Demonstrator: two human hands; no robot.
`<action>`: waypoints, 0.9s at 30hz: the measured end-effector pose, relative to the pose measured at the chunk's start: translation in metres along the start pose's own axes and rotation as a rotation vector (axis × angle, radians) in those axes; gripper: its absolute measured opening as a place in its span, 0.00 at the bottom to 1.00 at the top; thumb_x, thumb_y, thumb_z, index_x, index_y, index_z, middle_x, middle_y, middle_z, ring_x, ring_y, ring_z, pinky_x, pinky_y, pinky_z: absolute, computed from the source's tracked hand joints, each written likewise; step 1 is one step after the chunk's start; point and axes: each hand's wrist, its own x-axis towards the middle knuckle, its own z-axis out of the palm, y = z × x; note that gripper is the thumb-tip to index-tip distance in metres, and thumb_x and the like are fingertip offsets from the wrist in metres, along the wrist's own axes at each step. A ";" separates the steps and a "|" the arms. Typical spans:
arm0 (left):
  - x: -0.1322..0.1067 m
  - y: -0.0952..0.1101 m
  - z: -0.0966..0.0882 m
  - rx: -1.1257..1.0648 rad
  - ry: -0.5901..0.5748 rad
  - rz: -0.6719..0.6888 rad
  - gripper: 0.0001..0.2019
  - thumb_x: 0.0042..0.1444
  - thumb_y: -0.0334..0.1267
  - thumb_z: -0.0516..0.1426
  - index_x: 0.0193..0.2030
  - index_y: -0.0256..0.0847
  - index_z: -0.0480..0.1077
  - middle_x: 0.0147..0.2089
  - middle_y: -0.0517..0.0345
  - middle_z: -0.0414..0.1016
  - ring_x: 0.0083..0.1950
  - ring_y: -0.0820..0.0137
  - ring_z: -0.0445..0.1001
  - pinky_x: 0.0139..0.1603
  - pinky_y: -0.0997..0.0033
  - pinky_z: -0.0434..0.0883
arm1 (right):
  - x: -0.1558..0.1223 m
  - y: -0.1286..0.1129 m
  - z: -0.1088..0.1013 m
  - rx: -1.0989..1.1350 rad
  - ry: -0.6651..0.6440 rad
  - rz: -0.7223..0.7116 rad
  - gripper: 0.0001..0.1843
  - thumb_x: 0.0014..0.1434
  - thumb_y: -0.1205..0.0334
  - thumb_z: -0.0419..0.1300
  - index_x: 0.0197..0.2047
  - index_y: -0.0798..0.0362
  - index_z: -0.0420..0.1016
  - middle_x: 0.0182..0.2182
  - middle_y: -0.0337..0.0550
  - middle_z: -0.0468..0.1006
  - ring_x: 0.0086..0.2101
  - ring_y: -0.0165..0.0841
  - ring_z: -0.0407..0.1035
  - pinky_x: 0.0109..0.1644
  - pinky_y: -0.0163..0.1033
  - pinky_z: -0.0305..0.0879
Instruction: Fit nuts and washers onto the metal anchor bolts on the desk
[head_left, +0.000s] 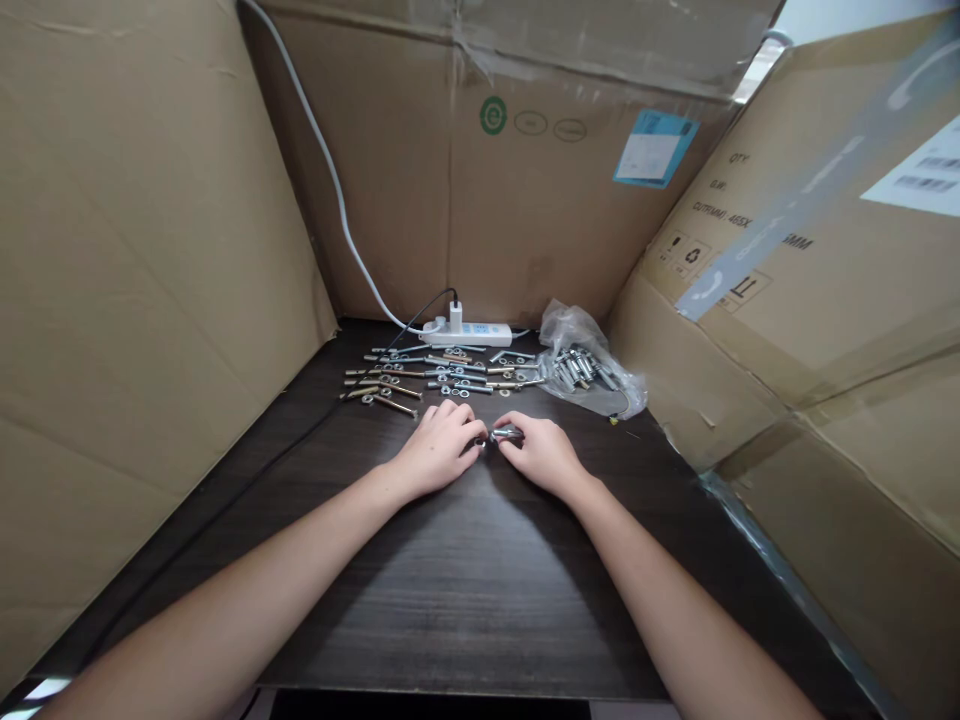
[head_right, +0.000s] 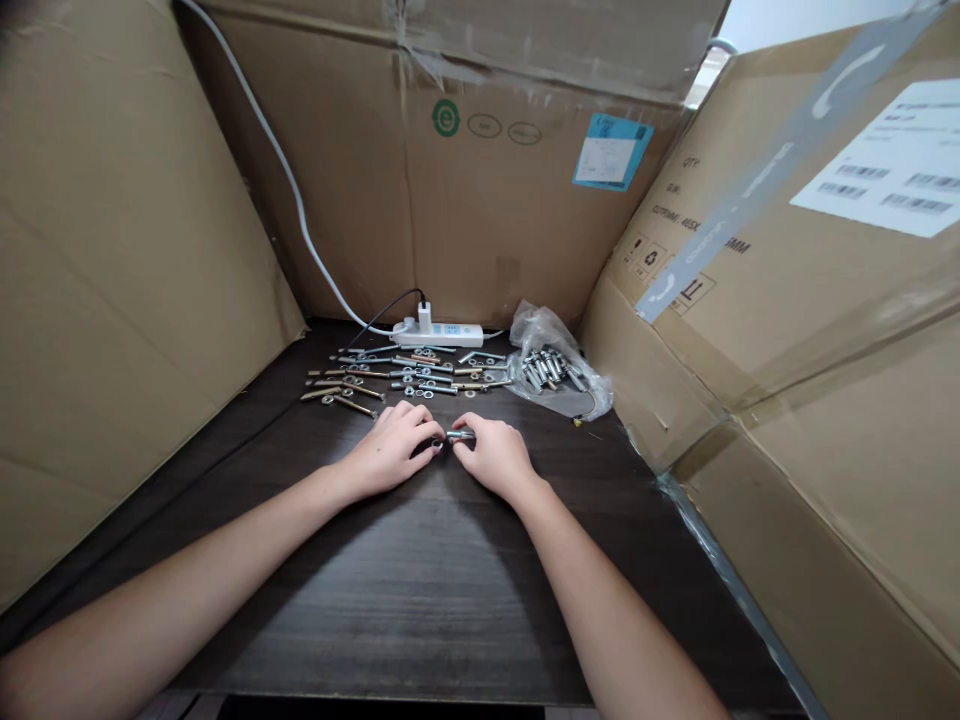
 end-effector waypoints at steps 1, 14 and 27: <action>0.000 0.001 0.000 0.011 -0.002 0.003 0.06 0.60 0.38 0.53 0.43 0.45 0.68 0.42 0.56 0.66 0.46 0.63 0.61 0.45 0.63 0.60 | 0.000 0.000 0.000 0.022 0.014 -0.007 0.12 0.54 0.60 0.57 0.42 0.46 0.75 0.29 0.38 0.79 0.28 0.32 0.70 0.32 0.33 0.59; 0.003 0.002 -0.001 0.082 0.009 0.024 0.08 0.62 0.35 0.49 0.40 0.41 0.69 0.39 0.54 0.70 0.44 0.64 0.65 0.44 0.63 0.58 | 0.000 0.000 -0.002 0.077 0.036 -0.018 0.09 0.53 0.61 0.56 0.36 0.48 0.77 0.26 0.38 0.78 0.25 0.30 0.68 0.31 0.32 0.58; 0.002 0.010 -0.011 -0.168 0.153 0.122 0.08 0.64 0.34 0.46 0.42 0.40 0.66 0.39 0.56 0.70 0.42 0.67 0.65 0.45 0.65 0.62 | -0.002 -0.003 0.000 0.031 0.025 -0.026 0.08 0.53 0.62 0.55 0.35 0.47 0.76 0.25 0.37 0.77 0.25 0.30 0.67 0.30 0.32 0.55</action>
